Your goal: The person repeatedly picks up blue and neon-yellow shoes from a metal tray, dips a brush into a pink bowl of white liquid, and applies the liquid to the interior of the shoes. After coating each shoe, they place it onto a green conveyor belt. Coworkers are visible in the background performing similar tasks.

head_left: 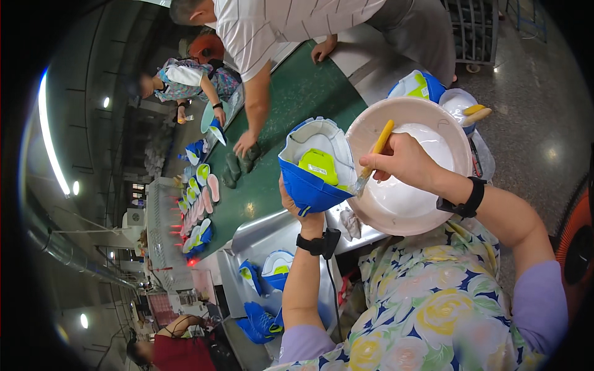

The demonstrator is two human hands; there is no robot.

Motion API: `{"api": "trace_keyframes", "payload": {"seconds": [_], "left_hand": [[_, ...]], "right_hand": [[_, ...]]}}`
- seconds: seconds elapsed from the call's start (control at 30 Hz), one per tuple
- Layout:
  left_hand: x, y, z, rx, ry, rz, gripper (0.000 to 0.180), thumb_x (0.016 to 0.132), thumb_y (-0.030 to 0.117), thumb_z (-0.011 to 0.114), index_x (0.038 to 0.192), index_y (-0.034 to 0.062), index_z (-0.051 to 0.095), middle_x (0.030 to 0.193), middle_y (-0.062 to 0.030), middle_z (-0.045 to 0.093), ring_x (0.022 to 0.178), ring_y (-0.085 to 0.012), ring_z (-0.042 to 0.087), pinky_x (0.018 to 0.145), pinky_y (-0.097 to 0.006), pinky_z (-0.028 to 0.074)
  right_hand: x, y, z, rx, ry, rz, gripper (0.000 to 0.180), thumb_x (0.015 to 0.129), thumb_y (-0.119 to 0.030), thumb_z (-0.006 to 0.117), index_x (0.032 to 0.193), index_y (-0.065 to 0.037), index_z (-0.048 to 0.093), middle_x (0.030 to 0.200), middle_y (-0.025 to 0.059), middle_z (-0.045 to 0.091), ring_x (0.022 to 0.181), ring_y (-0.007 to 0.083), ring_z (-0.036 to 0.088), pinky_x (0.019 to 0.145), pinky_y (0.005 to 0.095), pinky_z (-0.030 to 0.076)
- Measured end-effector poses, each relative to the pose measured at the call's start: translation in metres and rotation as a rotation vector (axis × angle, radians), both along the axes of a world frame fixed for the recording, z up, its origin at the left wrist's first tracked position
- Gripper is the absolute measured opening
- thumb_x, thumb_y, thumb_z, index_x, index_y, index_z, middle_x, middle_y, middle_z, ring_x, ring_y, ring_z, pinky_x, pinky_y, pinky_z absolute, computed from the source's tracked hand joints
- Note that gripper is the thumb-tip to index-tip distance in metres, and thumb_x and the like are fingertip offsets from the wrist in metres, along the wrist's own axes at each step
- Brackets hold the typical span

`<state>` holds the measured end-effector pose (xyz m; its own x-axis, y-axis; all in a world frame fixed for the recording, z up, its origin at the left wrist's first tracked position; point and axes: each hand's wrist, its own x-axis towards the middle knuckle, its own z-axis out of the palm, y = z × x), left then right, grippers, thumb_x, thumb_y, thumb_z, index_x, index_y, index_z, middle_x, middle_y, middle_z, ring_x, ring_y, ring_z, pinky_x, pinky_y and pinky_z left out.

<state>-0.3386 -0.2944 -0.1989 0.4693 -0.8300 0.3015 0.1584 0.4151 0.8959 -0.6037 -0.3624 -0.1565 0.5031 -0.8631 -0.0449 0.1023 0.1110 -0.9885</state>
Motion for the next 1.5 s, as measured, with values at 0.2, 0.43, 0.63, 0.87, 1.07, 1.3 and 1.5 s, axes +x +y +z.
{"api": "trace_keyframes", "payload": {"seconds": [0.2, 0.43, 0.63, 0.87, 1.07, 1.3, 1.5], "left_hand": [[0.020, 0.002, 0.031, 0.326, 0.007, -0.057, 0.037, 0.101, 0.022, 0.048, 0.135, 0.0066, 0.052, 0.132, -0.0113, 0.059, 0.116, -0.0247, 0.060, 0.100, -0.040, 0.051], [0.017, 0.024, 0.024, 0.623, 0.341, -0.799, 0.044, 0.100, 0.032, 0.047, 0.134, 0.0057, 0.051, 0.138, -0.0166, 0.055, 0.121, -0.0306, 0.058, 0.105, -0.045, 0.048], [-0.034, 0.049, 0.017, 0.529, 0.389, -0.827, 0.047, 0.102, 0.037, 0.044, 0.140, 0.0098, 0.044, 0.141, -0.0144, 0.051, 0.126, -0.0279, 0.053, 0.107, -0.044, 0.045], [-0.050, 0.053, 0.010, 0.427, 0.477, -0.807, 0.051, 0.104, 0.042, 0.040, 0.147, 0.0146, 0.035, 0.145, -0.0118, 0.046, 0.131, -0.0248, 0.048, 0.110, -0.043, 0.042], [-0.043, 0.043, 0.001, 0.607, 1.210, -0.978, 0.062, 0.101, 0.049, 0.042, 0.147, 0.0082, 0.038, 0.143, -0.0210, 0.048, 0.128, -0.0374, 0.052, 0.107, -0.056, 0.042], [-0.036, 0.040, 0.002, 0.733, 0.993, -0.560, 0.056, 0.098, 0.038, 0.049, 0.140, 0.0016, 0.042, 0.123, -0.0282, 0.059, 0.087, -0.0430, 0.070, 0.057, -0.054, 0.063], [-0.027, 0.041, 0.012, 0.467, 0.532, -0.587, 0.046, 0.098, 0.034, 0.053, 0.131, 0.0020, 0.055, 0.121, -0.0153, 0.064, 0.105, -0.0254, 0.065, 0.092, -0.038, 0.056]], "right_hand": [[-0.010, -0.004, 0.007, -0.252, -0.117, -0.001, 0.021, 0.087, -0.016, 0.072, 0.094, 0.003, 0.067, 0.087, 0.0098, 0.071, 0.078, 0.0143, 0.069, 0.073, 0.0260, 0.055], [-0.021, -0.011, 0.026, -0.842, -0.168, 0.034, 0.020, 0.082, -0.005, 0.075, 0.098, -0.006, 0.063, 0.100, 0.0092, 0.070, 0.092, 0.0241, 0.068, 0.081, 0.0309, 0.055], [0.012, 0.014, 0.051, -1.140, -0.344, 0.334, 0.019, 0.084, -0.005, 0.069, 0.100, -0.007, 0.061, 0.104, 0.0089, 0.066, 0.099, 0.0289, 0.065, 0.085, 0.0363, 0.054], [0.017, -0.001, 0.044, -1.285, -0.027, 0.320, 0.023, 0.078, 0.000, 0.066, 0.099, -0.006, 0.057, 0.104, 0.0112, 0.065, 0.096, 0.0309, 0.065, 0.082, 0.0375, 0.054], [0.011, -0.005, 0.038, -1.265, 0.186, 0.364, 0.016, 0.082, -0.006, 0.067, 0.095, -0.006, 0.058, 0.100, 0.0120, 0.065, 0.090, 0.0309, 0.064, 0.075, 0.0389, 0.054], [0.010, -0.010, 0.033, -0.964, 0.263, 0.319, 0.014, 0.086, -0.013, 0.068, 0.090, -0.002, 0.060, 0.084, 0.0165, 0.065, 0.079, 0.0327, 0.065, 0.071, 0.0402, 0.052], [0.004, -0.020, 0.033, -0.677, 0.340, 0.377, 0.018, 0.081, -0.015, 0.071, 0.084, 0.002, 0.068, 0.080, 0.0174, 0.068, 0.072, 0.0324, 0.066, 0.068, 0.0359, 0.052]]}}
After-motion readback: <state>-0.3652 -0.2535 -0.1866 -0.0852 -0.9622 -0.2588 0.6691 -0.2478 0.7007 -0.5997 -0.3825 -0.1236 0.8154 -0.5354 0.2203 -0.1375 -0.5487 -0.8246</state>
